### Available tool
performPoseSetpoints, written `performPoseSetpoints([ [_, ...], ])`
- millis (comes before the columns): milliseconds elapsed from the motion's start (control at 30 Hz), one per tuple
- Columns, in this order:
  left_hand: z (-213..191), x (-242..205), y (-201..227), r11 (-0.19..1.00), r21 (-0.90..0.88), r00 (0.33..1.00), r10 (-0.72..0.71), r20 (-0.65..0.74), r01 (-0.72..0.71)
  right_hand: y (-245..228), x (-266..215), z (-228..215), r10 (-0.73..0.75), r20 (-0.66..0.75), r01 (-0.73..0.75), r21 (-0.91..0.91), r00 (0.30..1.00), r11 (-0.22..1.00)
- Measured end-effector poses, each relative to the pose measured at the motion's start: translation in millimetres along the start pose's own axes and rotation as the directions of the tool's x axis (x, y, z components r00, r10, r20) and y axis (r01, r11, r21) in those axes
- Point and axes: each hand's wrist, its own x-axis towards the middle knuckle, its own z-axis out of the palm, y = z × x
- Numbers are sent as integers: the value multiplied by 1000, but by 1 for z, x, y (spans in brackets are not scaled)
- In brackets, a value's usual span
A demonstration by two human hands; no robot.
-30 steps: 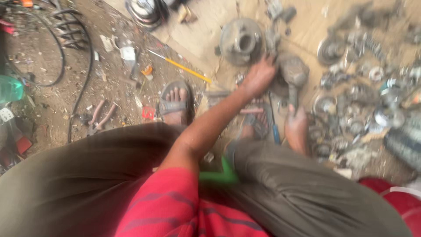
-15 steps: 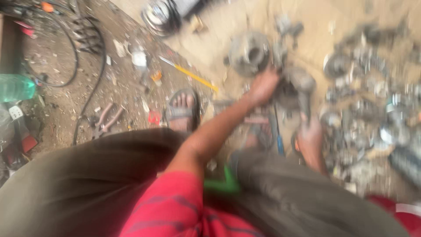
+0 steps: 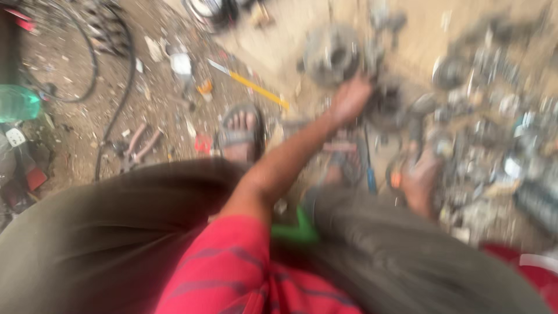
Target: The person sits on a low stool in a cluttered workshop and uses a screwdriver to manipulate a small metal component held in the left hand. The person then uses a hammer to tap the component while it rests on a larger metal part on the floor.
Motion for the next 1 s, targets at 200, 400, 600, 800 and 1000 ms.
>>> performPoseSetpoints([
  [200, -6, -4, -3, 957, -264, 984, 77, -161, -118, 27, -13, 14, -109, -110, 106, -36, 988, 994],
  [400, 27, 14, -31, 982, -63, 922, 145, -359, -179, 4, 26, 6, -137, -156, 150, 80, 978, 985],
  [600, 3, -6, -19, 951, -288, 970, 41, -240, -112, -17, -7, -38, 331, -13, -308, 330, 944, 892],
  [800, -74, -37, 16, 680, -733, 986, -116, -122, -11, 43, -59, 8, 155, -244, -152, 34, 957, 988],
  [1000, -121, -41, 44, 379, -925, 1000, 9, -17, -19, 99, -84, 59, 255, -310, -253, 48, 916, 966],
])
